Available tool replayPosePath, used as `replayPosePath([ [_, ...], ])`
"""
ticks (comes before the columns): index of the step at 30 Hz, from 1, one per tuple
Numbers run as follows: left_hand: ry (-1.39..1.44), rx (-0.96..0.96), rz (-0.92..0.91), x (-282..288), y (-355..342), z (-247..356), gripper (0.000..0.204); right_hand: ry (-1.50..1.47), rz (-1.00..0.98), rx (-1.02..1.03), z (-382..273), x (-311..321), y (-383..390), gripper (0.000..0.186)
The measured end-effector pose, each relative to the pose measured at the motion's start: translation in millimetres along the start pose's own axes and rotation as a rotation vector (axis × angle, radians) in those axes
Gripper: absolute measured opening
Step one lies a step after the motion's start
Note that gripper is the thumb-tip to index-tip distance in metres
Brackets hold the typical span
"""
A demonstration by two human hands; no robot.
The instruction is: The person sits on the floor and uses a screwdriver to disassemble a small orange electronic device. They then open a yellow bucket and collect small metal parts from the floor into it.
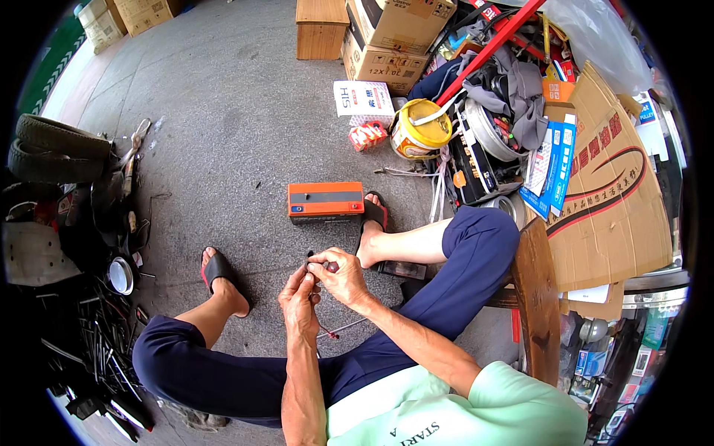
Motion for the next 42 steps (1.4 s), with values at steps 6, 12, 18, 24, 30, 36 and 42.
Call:
replayPosePath([
  [6, -0.008, -0.016, 0.027, -0.6, 0.2, -0.2, 0.027, 0.231, 0.065, 0.206, -12.9, -0.6, 0.6, 0.010],
  [12, 0.005, -0.059, 0.100, 5.1, -8.5, -2.5, 0.027, 0.103, 0.003, 0.061, -14.3, -6.4, -14.6, 0.011],
  [18, -0.010, -0.009, 0.236, 14.5, -12.1, -9.0, 0.032, 0.245, 0.005, 0.204, -25.1, -10.3, -27.3, 0.008],
  [24, 0.029, 0.005, 0.234, 8.3, -16.9, -12.7, 0.035, 0.352, 0.177, 0.197, -11.7, -15.0, -99.2, 0.010],
  [30, 0.041, 0.029, 0.268, 7.8, -19.9, -10.5, 0.038, 0.438, 0.167, 0.091, 11.3, -31.8, -141.5, 0.014],
  [36, 0.025, 0.025, 0.267, 5.9, -22.2, -9.3, 0.035, 0.550, 0.171, 0.119, 11.8, -41.9, -145.5, 0.013],
  [42, 0.015, 0.040, 0.263, 3.4, -23.2, -10.9, 0.033, 0.466, 0.135, 0.052, 13.7, -35.3, -139.5, 0.013],
])
Point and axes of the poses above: each hand's wrist, its own y-axis away from the middle knuckle, its own x-axis out of the back of the hand, z = x × y, the point moved 5 cm from there along -y, towards the middle knuckle, and after that the axes turned 14 degrees about -x, right-handed, at the moved point
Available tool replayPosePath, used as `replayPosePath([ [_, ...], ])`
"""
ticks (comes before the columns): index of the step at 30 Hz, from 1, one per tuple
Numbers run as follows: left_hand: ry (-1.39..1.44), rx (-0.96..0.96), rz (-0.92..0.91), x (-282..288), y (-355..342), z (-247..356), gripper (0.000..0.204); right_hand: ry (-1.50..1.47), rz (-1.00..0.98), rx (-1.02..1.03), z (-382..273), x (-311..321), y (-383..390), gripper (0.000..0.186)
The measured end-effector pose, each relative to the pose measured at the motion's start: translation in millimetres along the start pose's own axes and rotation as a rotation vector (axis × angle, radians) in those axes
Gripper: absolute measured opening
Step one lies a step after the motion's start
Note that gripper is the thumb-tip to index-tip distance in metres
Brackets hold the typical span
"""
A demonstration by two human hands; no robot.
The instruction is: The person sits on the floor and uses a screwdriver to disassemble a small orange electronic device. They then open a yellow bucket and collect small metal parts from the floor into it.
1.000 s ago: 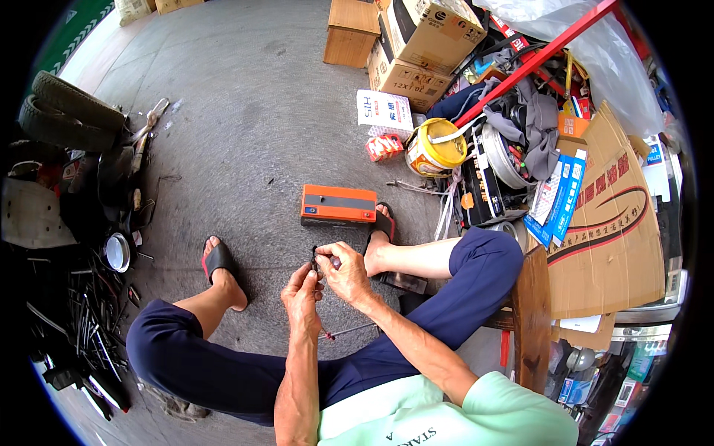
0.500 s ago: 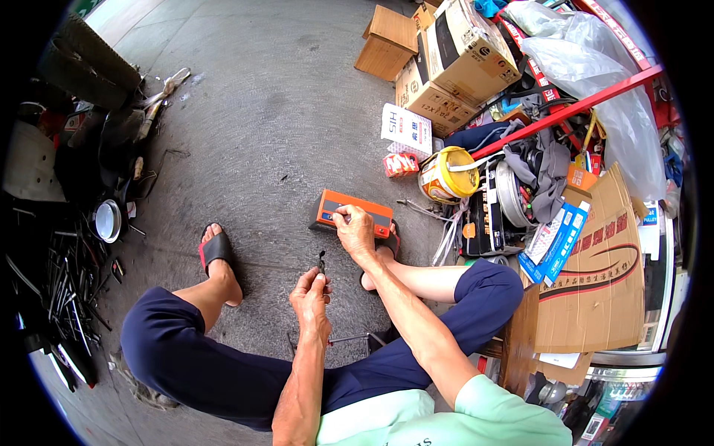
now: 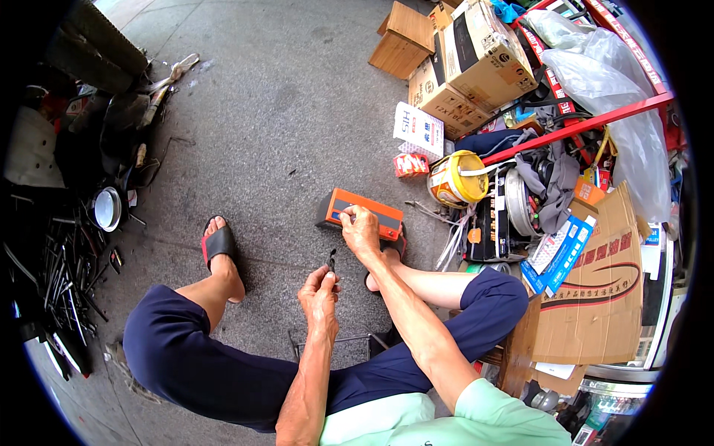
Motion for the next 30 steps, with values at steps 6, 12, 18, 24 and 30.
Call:
replayPosePath([
  [6, -0.022, 0.002, -0.002, -1.3, -0.4, -0.2, 0.033, 0.040, -0.002, 0.046, -3.6, -1.1, 0.1, 0.013],
  [12, -0.001, 0.005, 0.004, -0.9, -0.1, 1.0, 0.034, 0.046, -0.003, 0.050, -6.9, -0.7, 1.2, 0.013],
  [18, 0.007, 0.001, -0.006, -1.4, 0.4, 2.0, 0.034, -0.012, 0.017, 0.027, -2.0, -2.8, -1.1, 0.013],
  [24, 0.004, 0.008, -0.021, -2.3, 0.5, 1.5, 0.034, 0.107, 0.030, 0.080, -8.2, -2.3, 0.7, 0.014],
  [30, 0.010, 0.010, -0.022, -2.7, 0.9, 2.0, 0.034, 0.281, 0.121, 0.140, -13.6, -8.6, 8.9, 0.020],
])
Point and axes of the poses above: each hand's wrist, its own y-axis away from the middle knuckle, its own x-axis out of the back of the hand, z = x × y, the point moved 5 cm from there along -y, towards the middle knuckle, and after that the axes turned 14 degrees about -x, right-handed, at the moved point
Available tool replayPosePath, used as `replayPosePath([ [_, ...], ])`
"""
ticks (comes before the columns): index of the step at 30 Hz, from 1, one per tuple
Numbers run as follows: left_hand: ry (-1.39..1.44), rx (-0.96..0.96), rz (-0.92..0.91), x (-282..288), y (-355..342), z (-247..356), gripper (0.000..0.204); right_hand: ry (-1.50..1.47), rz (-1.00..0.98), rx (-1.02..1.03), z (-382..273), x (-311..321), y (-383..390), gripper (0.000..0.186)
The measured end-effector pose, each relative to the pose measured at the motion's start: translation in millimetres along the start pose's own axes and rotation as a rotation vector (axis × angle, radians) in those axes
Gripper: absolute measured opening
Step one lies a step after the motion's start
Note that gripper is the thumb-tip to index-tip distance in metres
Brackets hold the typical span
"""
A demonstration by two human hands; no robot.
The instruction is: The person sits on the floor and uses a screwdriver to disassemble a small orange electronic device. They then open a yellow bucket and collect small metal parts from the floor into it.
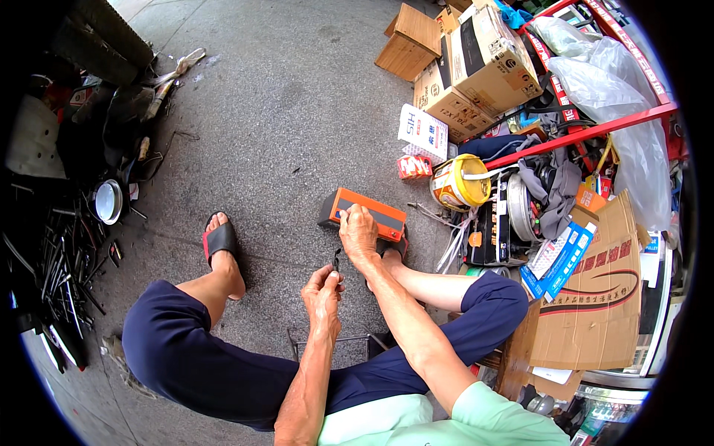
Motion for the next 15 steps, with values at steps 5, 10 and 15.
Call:
replayPosePath([
  [5, -0.005, -0.002, -0.001, 0.7, -0.1, -0.1, 0.034, 0.070, -0.010, 0.038, -1.4, -1.9, -0.5, 0.024],
  [10, 0.002, -0.003, -0.002, 0.5, -0.4, -0.9, 0.034, 0.118, -0.009, 0.019, -3.6, 0.5, -0.1, 0.026],
  [15, -0.002, 0.001, -0.002, -1.1, 0.4, -1.2, 0.033, 0.103, -0.039, -0.008, -0.7, 1.0, -3.9, 0.027],
])
Point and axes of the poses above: each hand's wrist, its own y-axis away from the middle knuckle, its own x-axis out of the back of the hand, z = x × y, the point moved 5 cm from there along -y, towards the middle knuckle, and after that the axes turned 14 degrees about -x, right-handed, at the moved point
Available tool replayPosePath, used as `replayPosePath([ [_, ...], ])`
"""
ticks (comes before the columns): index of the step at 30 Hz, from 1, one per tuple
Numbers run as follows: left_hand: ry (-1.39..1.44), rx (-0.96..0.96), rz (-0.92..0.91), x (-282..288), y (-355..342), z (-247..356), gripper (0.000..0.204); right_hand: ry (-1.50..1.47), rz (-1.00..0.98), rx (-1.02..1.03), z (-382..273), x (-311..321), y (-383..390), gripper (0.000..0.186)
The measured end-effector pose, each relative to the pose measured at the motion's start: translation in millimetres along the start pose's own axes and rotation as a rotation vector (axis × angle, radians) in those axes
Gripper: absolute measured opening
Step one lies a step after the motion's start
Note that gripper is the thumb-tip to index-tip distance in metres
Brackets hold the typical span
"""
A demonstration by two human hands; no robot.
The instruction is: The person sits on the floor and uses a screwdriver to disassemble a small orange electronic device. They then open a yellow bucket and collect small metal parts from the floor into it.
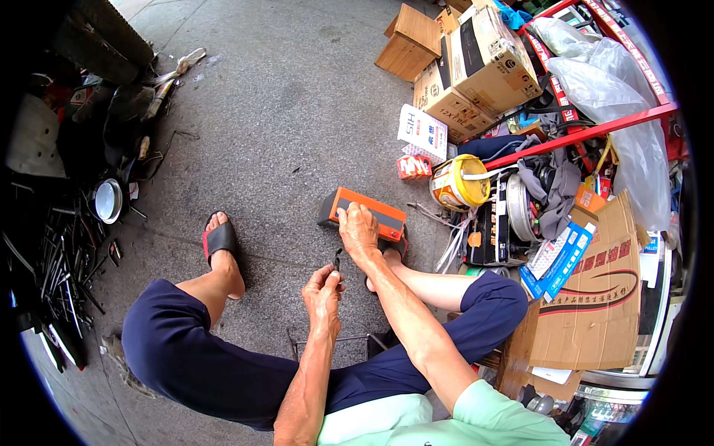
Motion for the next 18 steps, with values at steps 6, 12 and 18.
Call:
replayPosePath([
  [6, -0.002, -0.001, 0.002, 1.1, -0.7, -0.7, 0.031, -0.204, -0.111, -0.144, 3.1, 5.7, -1.4, 0.029],
  [12, -0.019, 0.002, -0.002, 0.4, 0.3, 1.0, 0.030, -0.384, -0.157, -0.144, 7.3, 8.3, 0.4, 0.024],
  [18, -0.020, 0.001, -0.003, 0.3, 0.0, -0.6, 0.031, -0.360, -0.096, 0.044, 5.0, 6.3, 0.8, 0.021],
])
Point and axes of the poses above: each hand's wrist, its own y-axis away from the middle knuckle, its own x-axis out of the back of the hand, z = x × y, the point moved 5 cm from there along -y, towards the middle knuckle, and after that the axes turned 14 degrees about -x, right-handed, at the moved point
